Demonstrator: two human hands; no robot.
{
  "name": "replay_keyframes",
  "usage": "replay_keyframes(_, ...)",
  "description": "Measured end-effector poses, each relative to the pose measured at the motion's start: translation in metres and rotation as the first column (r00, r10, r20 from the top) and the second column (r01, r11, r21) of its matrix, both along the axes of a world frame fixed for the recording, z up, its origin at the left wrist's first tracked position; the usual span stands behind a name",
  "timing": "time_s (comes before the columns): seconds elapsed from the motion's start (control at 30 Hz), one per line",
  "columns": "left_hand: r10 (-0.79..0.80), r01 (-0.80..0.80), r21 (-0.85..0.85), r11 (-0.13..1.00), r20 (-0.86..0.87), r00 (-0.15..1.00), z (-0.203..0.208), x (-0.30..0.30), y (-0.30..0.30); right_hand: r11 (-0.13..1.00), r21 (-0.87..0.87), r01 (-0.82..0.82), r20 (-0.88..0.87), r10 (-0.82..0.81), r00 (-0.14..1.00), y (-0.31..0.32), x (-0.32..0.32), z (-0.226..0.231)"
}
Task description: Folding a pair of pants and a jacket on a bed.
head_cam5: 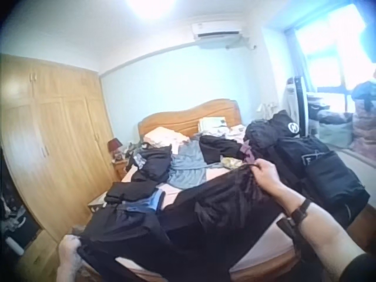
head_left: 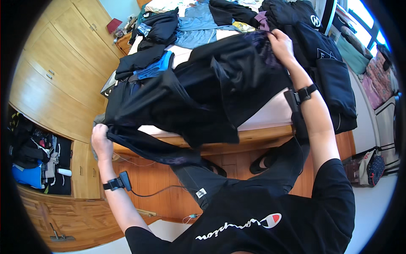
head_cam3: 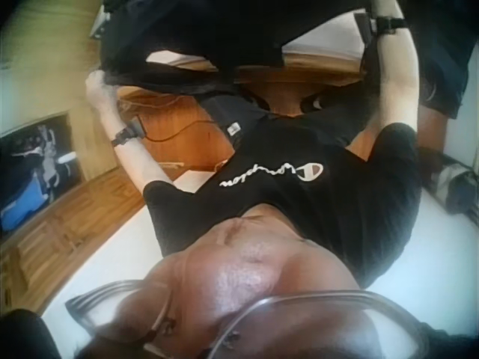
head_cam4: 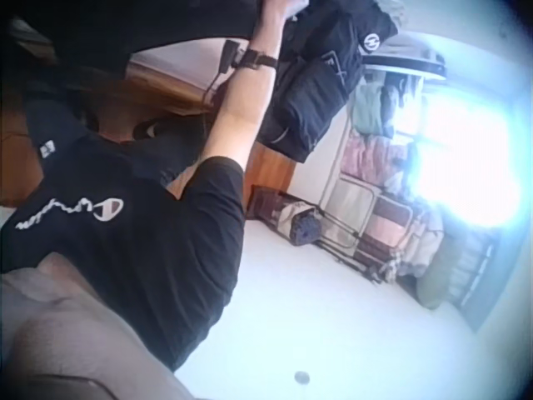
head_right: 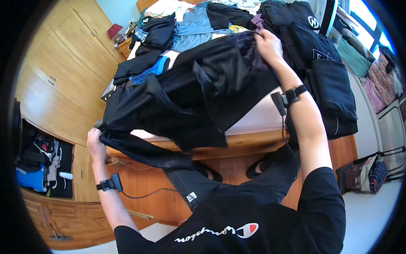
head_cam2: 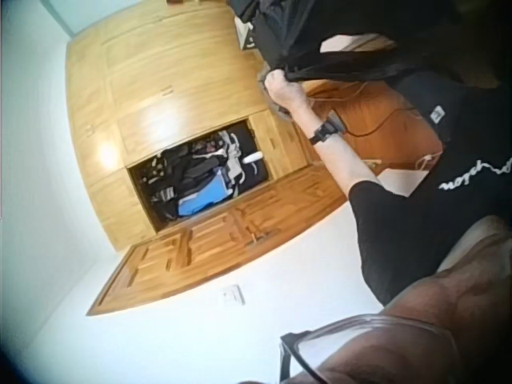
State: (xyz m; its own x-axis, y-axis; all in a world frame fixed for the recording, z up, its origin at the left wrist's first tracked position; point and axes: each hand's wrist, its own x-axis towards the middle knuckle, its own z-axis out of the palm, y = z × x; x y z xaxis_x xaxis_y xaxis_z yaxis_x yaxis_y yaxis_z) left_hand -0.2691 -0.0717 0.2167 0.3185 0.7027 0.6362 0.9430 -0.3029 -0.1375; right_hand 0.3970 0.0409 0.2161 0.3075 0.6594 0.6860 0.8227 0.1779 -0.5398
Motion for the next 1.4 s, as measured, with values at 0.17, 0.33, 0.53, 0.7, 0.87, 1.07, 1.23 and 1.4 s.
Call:
replay_keyframes(0.17, 0.070, -0.067, -0.090, 0.994, 0.031, 0.997, -0.011, 0.000, 0.021, 0.939, -0.285, 0.194, 0.080, -0.178, 0.981, -0.031, 0.026, -0.055)
replay_keyframes(0.33, 0.050, -0.061, -0.371, 0.927, -0.040, 0.998, -0.097, 0.048, 0.071, 0.837, -0.446, 0.317, 0.296, -0.196, 0.935, -0.045, 0.040, -0.159)
replay_keyframes(0.53, -0.130, 0.206, -0.334, 0.920, 0.236, 0.963, -0.125, 0.154, 0.052, 0.939, -0.336, -0.074, 0.354, 0.199, 0.914, -0.080, -0.062, -0.137)
replay_keyframes(0.7, 0.048, 0.040, -0.309, 0.950, 0.273, 0.961, -0.171, 0.218, 0.088, 0.950, -0.233, -0.205, 0.385, 0.284, 0.878, -0.052, -0.134, -0.161)
replay_keyframes(0.87, 0.161, 0.030, -0.798, 0.602, 0.158, 0.974, -0.158, 0.235, 0.076, 0.663, -0.723, -0.193, 0.266, 0.526, 0.808, -0.054, -0.125, -0.181)
replay_keyframes(1.07, -0.049, 0.245, -0.645, 0.724, 0.305, 0.951, -0.135, 0.176, 0.101, 0.726, -0.603, -0.331, 0.064, 0.458, 0.887, -0.050, -0.097, -0.139)
replay_keyframes(1.23, 0.046, 0.008, -0.150, 0.989, 0.351, 0.935, -0.009, 0.205, 0.156, 0.990, -0.038, -0.133, -0.161, 0.125, 0.979, -0.012, -0.053, -0.059)
replay_keyframes(1.4, -0.288, 0.325, -0.052, 0.944, 0.346, 0.893, -0.031, 0.224, 0.195, 0.959, -0.078, 0.271, 0.083, -0.264, 0.961, 0.010, -0.029, -0.078)
